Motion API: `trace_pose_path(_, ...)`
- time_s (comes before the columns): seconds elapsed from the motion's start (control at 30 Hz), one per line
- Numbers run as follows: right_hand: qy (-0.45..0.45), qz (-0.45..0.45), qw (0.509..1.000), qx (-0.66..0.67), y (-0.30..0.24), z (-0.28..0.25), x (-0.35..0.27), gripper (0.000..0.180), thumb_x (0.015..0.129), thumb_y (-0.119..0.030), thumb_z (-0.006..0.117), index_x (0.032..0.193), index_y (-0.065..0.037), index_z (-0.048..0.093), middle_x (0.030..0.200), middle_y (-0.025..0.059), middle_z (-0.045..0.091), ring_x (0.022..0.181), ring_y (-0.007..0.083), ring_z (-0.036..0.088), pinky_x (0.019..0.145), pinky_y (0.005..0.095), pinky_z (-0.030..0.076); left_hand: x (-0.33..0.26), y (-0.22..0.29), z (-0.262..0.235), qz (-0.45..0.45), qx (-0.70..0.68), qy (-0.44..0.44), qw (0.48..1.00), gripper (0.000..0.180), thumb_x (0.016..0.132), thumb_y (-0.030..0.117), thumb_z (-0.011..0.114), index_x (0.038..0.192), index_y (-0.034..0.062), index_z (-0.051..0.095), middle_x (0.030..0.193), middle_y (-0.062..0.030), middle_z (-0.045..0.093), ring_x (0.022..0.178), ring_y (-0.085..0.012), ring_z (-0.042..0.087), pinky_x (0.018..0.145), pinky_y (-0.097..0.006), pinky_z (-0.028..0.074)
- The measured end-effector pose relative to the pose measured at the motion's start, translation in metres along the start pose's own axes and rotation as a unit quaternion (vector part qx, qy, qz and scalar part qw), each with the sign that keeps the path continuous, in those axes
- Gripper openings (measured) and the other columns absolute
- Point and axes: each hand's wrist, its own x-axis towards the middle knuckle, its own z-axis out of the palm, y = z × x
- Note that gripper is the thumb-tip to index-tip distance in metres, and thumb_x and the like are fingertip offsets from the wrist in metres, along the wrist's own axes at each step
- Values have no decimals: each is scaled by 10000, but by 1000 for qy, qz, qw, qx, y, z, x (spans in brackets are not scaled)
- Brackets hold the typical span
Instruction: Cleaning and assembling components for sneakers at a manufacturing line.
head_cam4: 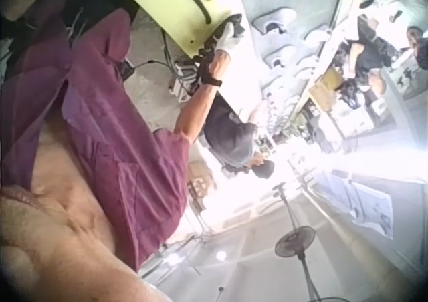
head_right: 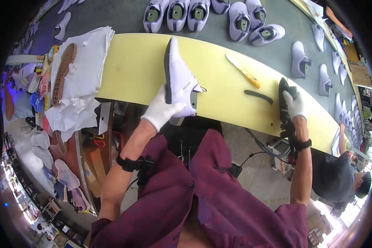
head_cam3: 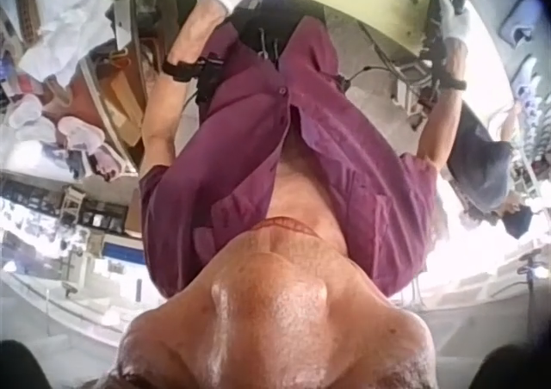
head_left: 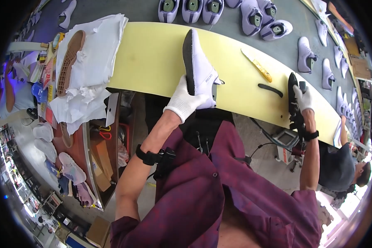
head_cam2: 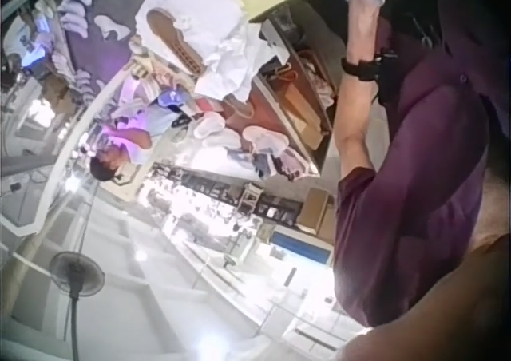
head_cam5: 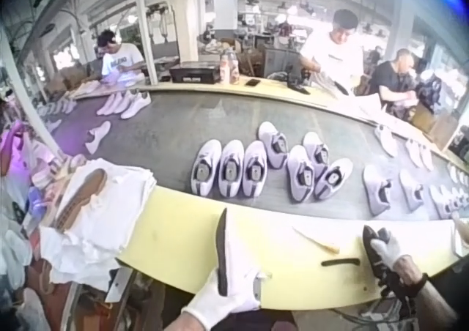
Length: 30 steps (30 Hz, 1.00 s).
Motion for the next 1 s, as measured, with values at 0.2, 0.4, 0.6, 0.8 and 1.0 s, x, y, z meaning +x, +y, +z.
trace_pose_path(0.2, -17, 36, 998, 42, 18, -2, 20, 480, 1029, -437, 679, 1206, 7, 635, 820, 55, 672, 677, 145, 605, 619, 336, 488, 3, -20, -9, 142, 92, 42, 985, 814, 861, 195, 798, 1553, 16, 408, 1295, -295, 628, 1218, -442, 627, 1051, -468, 510)
trace_pose_path(0.4, 229, -201, 926, -224, -56, 7, 3, 405, 1027, -269, 667, 1344, -21, 620, 1053, 172, 725, 971, 317, 702, 883, 371, 545, -6, -10, -28, 102, 293, 108, 945, 828, 910, 344, 768, 1578, 29, 393, 1298, -284, 626, 1221, -452, 614, 1021, -478, 515)
trace_pose_path(0.6, -63, -307, 938, 150, -285, 63, -99, 219, 934, -1, 707, 1151, -25, 718, 1024, 146, 748, 900, 276, 727, 819, 380, 561, -7, 1, -31, 84, 305, 112, 942, 635, 988, 402, 673, 1505, 83, 492, 1240, -234, 659, 1162, -439, 630, 988, -491, 517)
trace_pose_path(0.8, -266, -495, 796, 224, -455, 141, -183, 153, 906, -80, 736, 1055, -47, 726, 945, 149, 723, 849, 348, 716, 763, 434, 570, -84, -24, -122, 51, 174, 339, 923, 307, 1031, 294, 609, 1210, 73, 724, 1184, -208, 716, 1132, -388, 669, 974, -452, 542)
trace_pose_path(1.0, -263, -557, 773, 151, -558, 240, -223, 268, 934, -143, 717, 1186, -74, 657, 1007, 138, 715, 862, 357, 732, 767, 430, 587, -166, -79, -249, 27, 180, 592, 785, 248, 1010, 163, 632, 1217, 46, 704, 1194, -177, 717, 1127, -349, 683, 1012, -413, 517)
